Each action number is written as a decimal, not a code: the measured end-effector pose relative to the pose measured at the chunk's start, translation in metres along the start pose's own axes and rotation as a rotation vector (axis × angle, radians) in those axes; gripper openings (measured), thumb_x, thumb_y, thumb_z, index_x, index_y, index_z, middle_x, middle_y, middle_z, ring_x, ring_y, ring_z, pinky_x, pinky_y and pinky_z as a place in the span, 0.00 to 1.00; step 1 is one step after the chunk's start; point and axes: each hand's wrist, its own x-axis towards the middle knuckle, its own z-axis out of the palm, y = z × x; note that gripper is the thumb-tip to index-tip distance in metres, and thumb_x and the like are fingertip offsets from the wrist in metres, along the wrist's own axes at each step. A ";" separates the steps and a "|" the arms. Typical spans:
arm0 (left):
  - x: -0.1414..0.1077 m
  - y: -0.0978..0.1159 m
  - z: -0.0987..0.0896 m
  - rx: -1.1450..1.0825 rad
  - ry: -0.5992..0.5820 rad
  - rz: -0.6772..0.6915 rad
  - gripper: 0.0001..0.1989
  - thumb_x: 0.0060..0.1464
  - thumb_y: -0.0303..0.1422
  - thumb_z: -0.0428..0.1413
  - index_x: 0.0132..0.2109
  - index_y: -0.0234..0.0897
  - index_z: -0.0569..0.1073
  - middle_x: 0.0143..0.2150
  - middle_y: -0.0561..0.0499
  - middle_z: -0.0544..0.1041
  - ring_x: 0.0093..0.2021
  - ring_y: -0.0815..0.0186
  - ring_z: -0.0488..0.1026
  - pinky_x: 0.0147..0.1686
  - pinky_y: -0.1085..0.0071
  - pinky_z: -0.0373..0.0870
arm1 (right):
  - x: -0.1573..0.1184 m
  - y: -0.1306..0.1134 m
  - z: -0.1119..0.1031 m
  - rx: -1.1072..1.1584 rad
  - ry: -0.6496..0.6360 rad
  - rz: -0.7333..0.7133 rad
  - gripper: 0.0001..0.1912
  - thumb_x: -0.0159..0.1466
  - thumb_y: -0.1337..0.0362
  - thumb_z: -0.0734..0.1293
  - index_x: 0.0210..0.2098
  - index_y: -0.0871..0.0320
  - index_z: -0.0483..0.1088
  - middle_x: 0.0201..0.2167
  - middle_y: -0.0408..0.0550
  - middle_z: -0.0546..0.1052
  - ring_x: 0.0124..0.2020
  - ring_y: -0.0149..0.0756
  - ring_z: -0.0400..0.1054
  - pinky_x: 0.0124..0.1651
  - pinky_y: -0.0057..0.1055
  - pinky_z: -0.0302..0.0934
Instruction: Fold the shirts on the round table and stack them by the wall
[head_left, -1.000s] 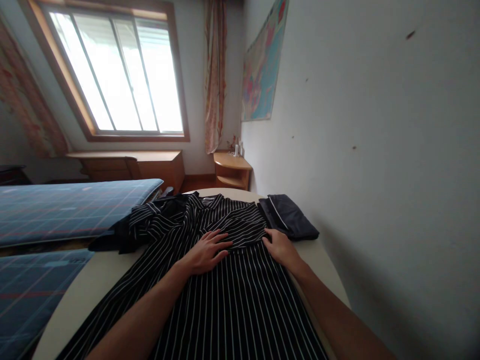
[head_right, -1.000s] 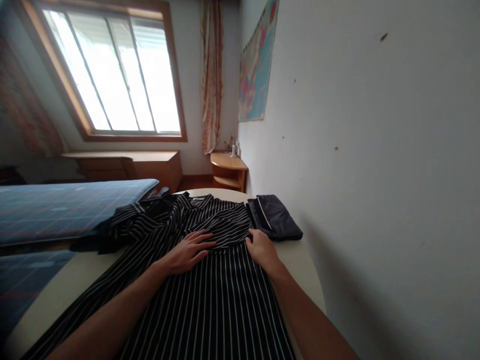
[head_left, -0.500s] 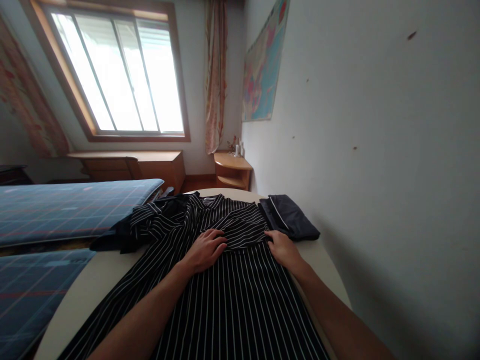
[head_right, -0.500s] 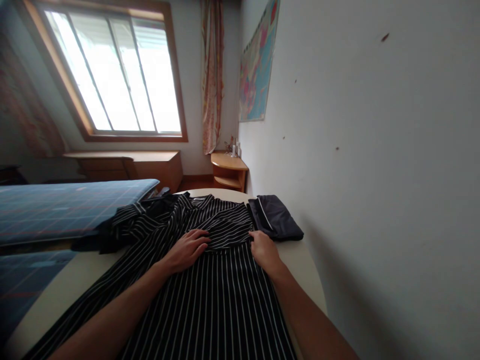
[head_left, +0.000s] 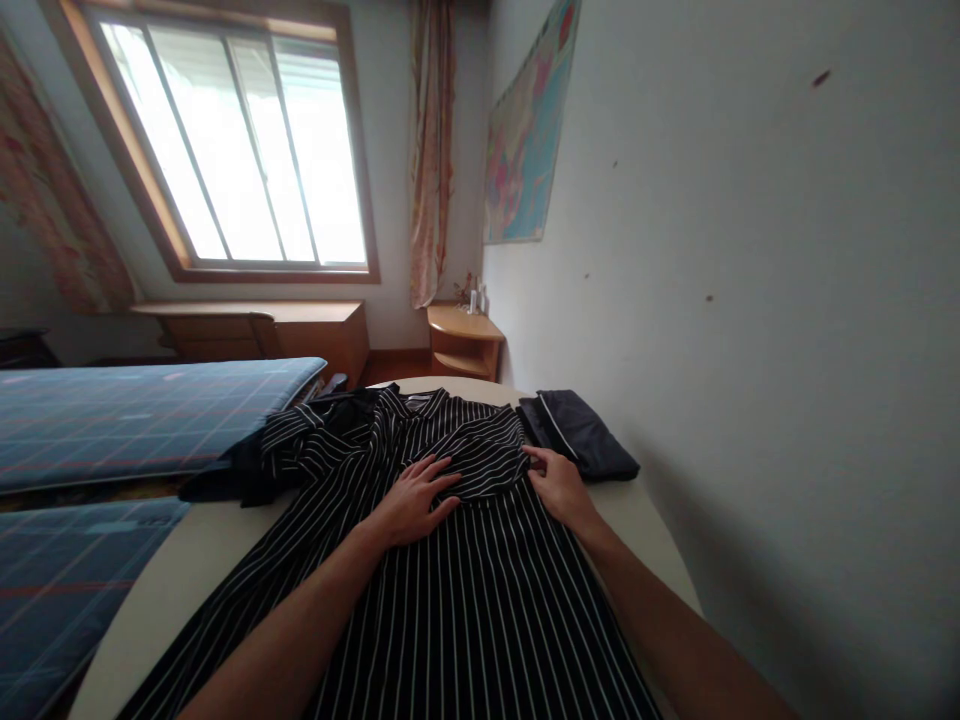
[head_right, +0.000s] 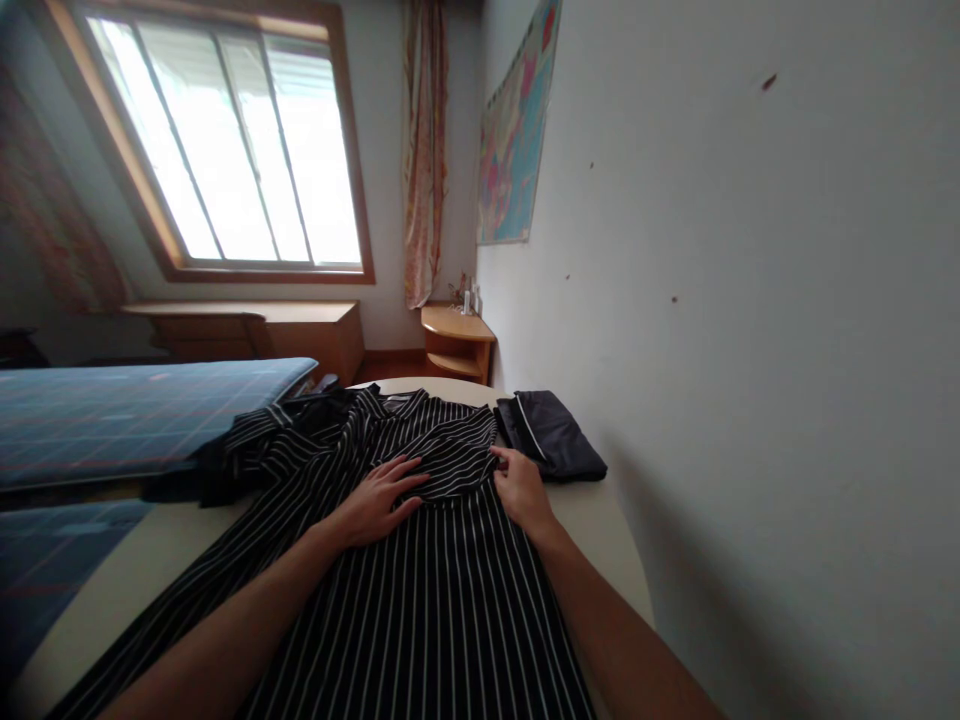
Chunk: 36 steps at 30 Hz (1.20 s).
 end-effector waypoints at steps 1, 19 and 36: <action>0.001 0.000 -0.001 -0.018 -0.003 -0.009 0.23 0.65 0.48 0.48 0.62 0.48 0.70 0.69 0.49 0.63 0.70 0.50 0.55 0.67 0.46 0.54 | 0.001 -0.003 0.000 0.006 -0.007 0.011 0.27 0.58 0.77 0.61 0.56 0.61 0.73 0.50 0.51 0.79 0.45 0.35 0.75 0.55 0.32 0.65; 0.007 -0.010 -0.001 -0.329 0.160 -0.155 0.27 0.69 0.41 0.36 0.67 0.36 0.63 0.61 0.46 0.73 0.62 0.60 0.67 0.64 0.57 0.60 | -0.019 -0.069 0.069 0.092 -0.390 -0.475 0.35 0.55 0.79 0.61 0.63 0.65 0.65 0.65 0.59 0.64 0.67 0.41 0.56 0.71 0.41 0.48; 0.104 -0.023 0.006 -0.267 0.097 -0.326 0.21 0.64 0.34 0.49 0.62 0.39 0.71 0.53 0.47 0.80 0.54 0.61 0.76 0.56 0.69 0.67 | -0.046 -0.051 0.041 0.057 -0.451 -0.465 0.26 0.61 0.71 0.66 0.59 0.64 0.68 0.59 0.56 0.71 0.61 0.43 0.61 0.67 0.37 0.53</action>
